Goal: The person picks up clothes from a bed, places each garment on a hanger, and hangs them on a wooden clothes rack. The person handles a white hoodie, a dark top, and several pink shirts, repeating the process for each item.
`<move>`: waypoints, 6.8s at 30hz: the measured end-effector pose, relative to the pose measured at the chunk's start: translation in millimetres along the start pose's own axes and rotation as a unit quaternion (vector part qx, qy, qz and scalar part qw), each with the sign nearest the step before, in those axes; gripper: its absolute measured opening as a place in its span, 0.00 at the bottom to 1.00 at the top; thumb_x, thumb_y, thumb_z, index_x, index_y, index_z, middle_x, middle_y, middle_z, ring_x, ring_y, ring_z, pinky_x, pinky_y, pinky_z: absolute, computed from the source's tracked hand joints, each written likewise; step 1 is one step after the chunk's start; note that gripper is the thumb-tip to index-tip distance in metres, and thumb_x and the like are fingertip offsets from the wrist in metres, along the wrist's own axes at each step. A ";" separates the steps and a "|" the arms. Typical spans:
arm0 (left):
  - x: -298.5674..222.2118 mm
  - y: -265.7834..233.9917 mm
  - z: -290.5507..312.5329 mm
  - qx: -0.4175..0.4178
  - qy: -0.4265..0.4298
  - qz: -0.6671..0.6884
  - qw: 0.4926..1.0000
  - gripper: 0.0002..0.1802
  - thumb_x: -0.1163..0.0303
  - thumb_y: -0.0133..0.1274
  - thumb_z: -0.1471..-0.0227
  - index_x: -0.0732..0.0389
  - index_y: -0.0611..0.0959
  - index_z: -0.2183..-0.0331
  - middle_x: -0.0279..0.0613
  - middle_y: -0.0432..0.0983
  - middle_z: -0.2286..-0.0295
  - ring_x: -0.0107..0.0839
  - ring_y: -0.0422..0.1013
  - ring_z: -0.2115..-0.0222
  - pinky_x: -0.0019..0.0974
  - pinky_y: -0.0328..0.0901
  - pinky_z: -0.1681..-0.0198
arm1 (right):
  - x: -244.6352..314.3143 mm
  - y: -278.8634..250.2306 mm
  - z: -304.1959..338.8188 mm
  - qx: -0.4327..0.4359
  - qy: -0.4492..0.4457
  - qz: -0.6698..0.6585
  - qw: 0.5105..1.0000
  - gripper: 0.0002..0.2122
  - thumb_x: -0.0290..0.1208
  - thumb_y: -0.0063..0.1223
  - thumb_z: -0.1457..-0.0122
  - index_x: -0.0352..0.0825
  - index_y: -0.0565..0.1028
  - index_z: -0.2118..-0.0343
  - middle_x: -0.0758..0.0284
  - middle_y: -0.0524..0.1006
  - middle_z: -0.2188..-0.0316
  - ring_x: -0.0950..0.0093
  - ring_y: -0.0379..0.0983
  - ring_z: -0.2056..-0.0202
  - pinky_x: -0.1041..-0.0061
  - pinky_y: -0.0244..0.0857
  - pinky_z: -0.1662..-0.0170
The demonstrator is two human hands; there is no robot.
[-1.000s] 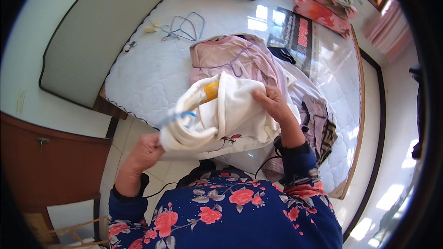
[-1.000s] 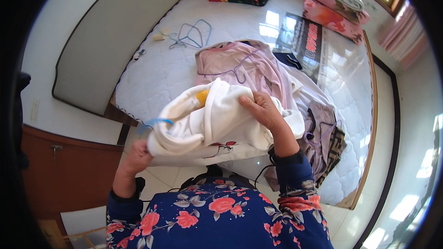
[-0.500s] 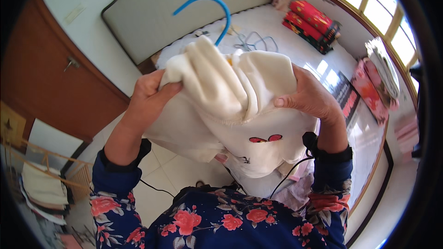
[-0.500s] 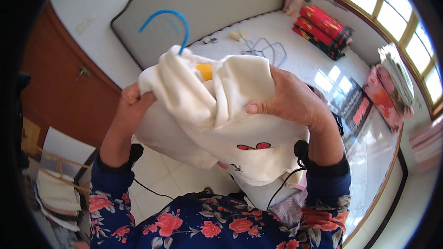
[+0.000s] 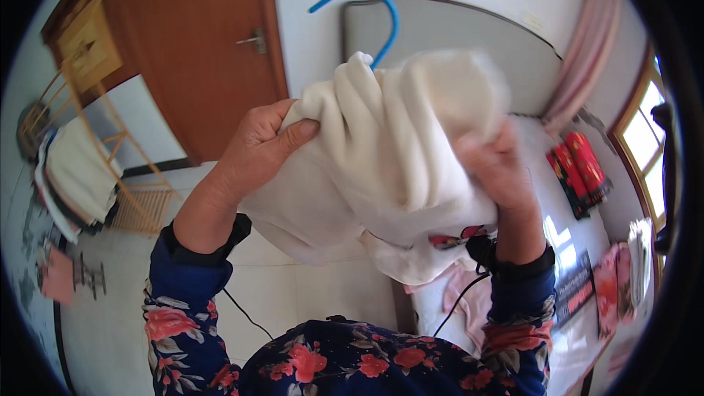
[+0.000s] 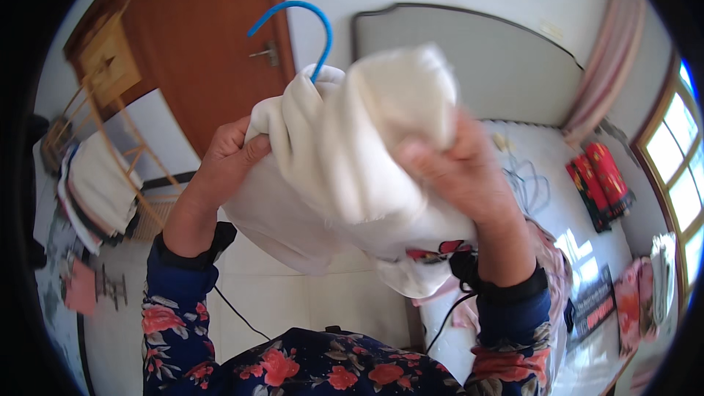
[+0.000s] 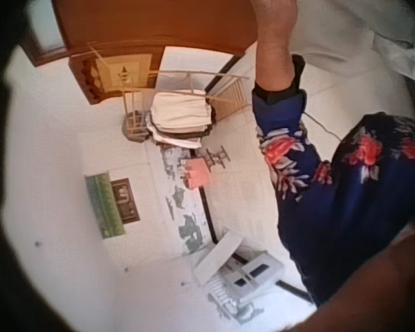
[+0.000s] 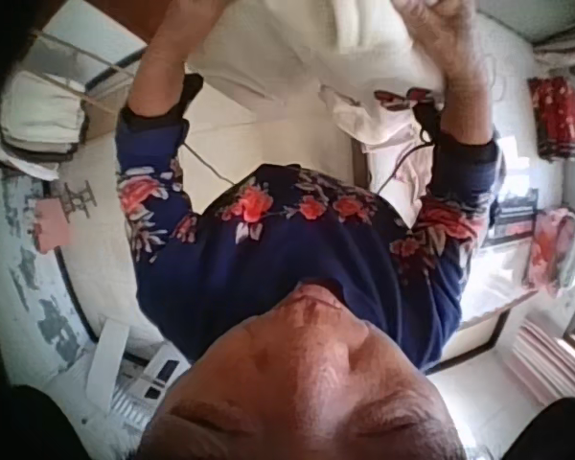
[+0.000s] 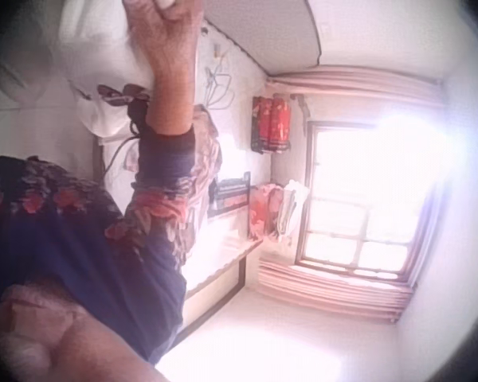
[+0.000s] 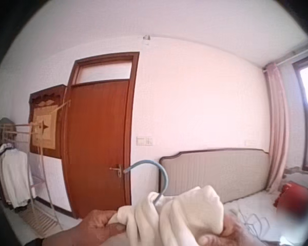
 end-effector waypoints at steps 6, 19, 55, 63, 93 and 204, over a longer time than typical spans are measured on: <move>34.1 -112.8 90.2 -0.159 -0.002 0.000 0.987 0.12 0.68 0.50 0.52 0.63 0.77 0.65 0.30 0.73 0.72 0.16 0.65 0.69 0.23 0.61 0.63 | -55.7 167.4 -47.0 0.203 0.125 0.023 0.971 0.25 0.30 0.63 0.61 0.30 0.68 0.58 0.64 0.74 0.67 0.81 0.67 0.65 0.79 0.61 0.59; 57.7 -294.3 299.3 -0.315 -0.170 -0.210 0.910 0.17 0.69 0.55 0.58 0.66 0.74 0.65 0.36 0.72 0.73 0.19 0.65 0.71 0.25 0.62 0.66 | -73.0 407.3 -131.4 0.267 -0.114 0.014 0.957 0.17 0.32 0.61 0.59 0.30 0.72 0.65 0.61 0.75 0.75 0.75 0.72 0.75 0.79 0.65 0.69; -1.4 -492.5 628.2 -0.686 -0.317 -0.176 0.630 0.09 0.70 0.51 0.54 0.66 0.76 0.71 0.27 0.69 0.79 0.15 0.61 0.75 0.22 0.59 0.70 | -7.7 983.9 -160.4 0.582 -0.038 -0.375 0.720 0.16 0.23 0.58 0.57 0.28 0.70 0.62 0.71 0.73 0.68 0.85 0.65 0.68 0.84 0.62 0.63; 40.1 -629.4 609.5 -0.679 -0.269 -0.219 0.647 0.06 0.76 0.52 0.56 0.66 0.78 0.72 0.29 0.72 0.77 0.16 0.63 0.75 0.22 0.60 0.70 | -67.7 1080.9 -233.8 0.556 0.032 -0.361 0.748 0.16 0.20 0.57 0.56 0.29 0.70 0.62 0.70 0.73 0.68 0.83 0.67 0.66 0.83 0.64 0.62; 217.6 -1189.9 586.3 -0.551 -0.283 -0.147 0.771 0.13 0.67 0.53 0.60 0.66 0.76 0.71 0.36 0.69 0.82 0.21 0.63 0.80 0.28 0.58 0.76 | -239.7 1415.9 -529.1 0.256 0.082 -0.115 0.956 0.19 0.29 0.60 0.62 0.28 0.71 0.64 0.67 0.74 0.72 0.79 0.69 0.71 0.79 0.64 0.67; 347.5 -188.7 390.1 0.677 0.062 -0.264 0.684 0.17 0.61 0.48 0.58 0.54 0.74 0.63 0.40 0.74 0.73 0.38 0.70 0.69 0.38 0.64 0.66 | 62.0 696.1 444.0 -0.644 0.545 0.130 0.521 0.13 0.26 0.49 0.52 0.29 0.69 0.62 0.65 0.74 0.77 0.79 0.70 0.75 0.80 0.65 0.71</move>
Point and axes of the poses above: each hand's wrist, its own z-axis away from the middle knuckle, its own y-axis out of the palm, x = y × z, the point moved 6 cm from there along -z, towards the middle knuckle
